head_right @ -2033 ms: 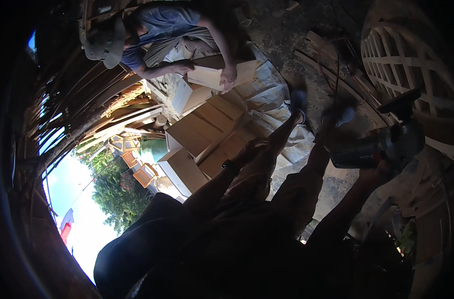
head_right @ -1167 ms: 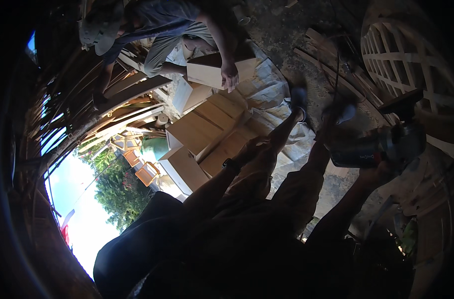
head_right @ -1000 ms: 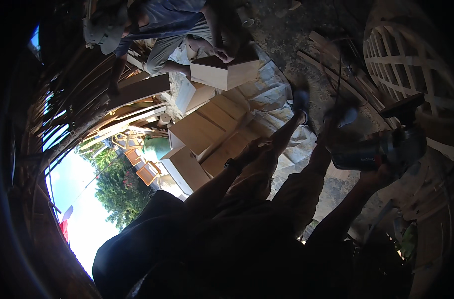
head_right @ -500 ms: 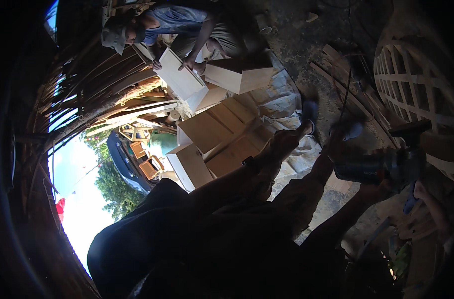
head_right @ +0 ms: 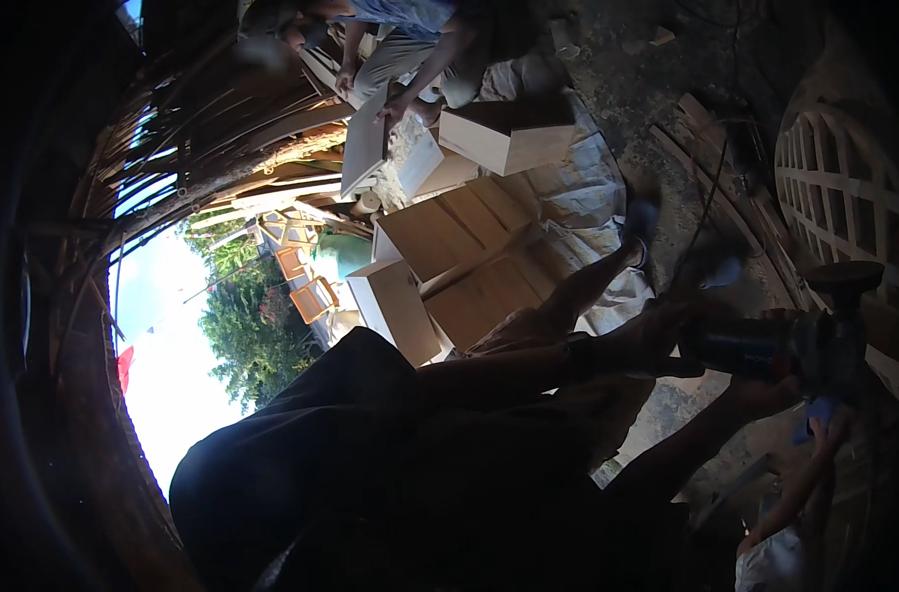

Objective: The person uses a power sander to smooth the surface of a large spherical wooden lattice structure.

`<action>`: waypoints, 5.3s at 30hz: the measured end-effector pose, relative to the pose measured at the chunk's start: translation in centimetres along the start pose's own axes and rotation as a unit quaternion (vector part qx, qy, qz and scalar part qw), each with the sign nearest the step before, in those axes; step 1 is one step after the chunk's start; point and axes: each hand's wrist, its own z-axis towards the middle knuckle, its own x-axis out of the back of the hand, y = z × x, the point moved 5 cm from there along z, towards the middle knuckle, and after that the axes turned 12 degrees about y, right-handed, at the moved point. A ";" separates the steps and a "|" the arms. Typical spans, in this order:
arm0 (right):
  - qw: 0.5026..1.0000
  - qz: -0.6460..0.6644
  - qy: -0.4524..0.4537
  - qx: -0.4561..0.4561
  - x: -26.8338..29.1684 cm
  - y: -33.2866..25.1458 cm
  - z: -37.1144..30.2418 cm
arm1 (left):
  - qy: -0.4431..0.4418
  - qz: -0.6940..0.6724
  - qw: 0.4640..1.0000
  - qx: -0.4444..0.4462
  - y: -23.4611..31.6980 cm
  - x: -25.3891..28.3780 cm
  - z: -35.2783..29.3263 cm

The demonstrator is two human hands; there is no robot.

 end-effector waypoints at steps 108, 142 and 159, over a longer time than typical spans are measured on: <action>0.909 -0.114 0.382 0.122 4.6 -19.6 6.0 | 0.142 0.296 0.869 -0.371 40.1 -32.5 36.1; 0.905 0.018 0.399 0.146 5.1 -11.7 5.9 | -0.063 0.609 0.429 -0.664 42.4 -34.4 49.5; 0.878 0.022 0.458 0.138 7.8 -6.5 4.1 | -0.023 0.584 0.629 -0.513 42.3 -34.2 43.1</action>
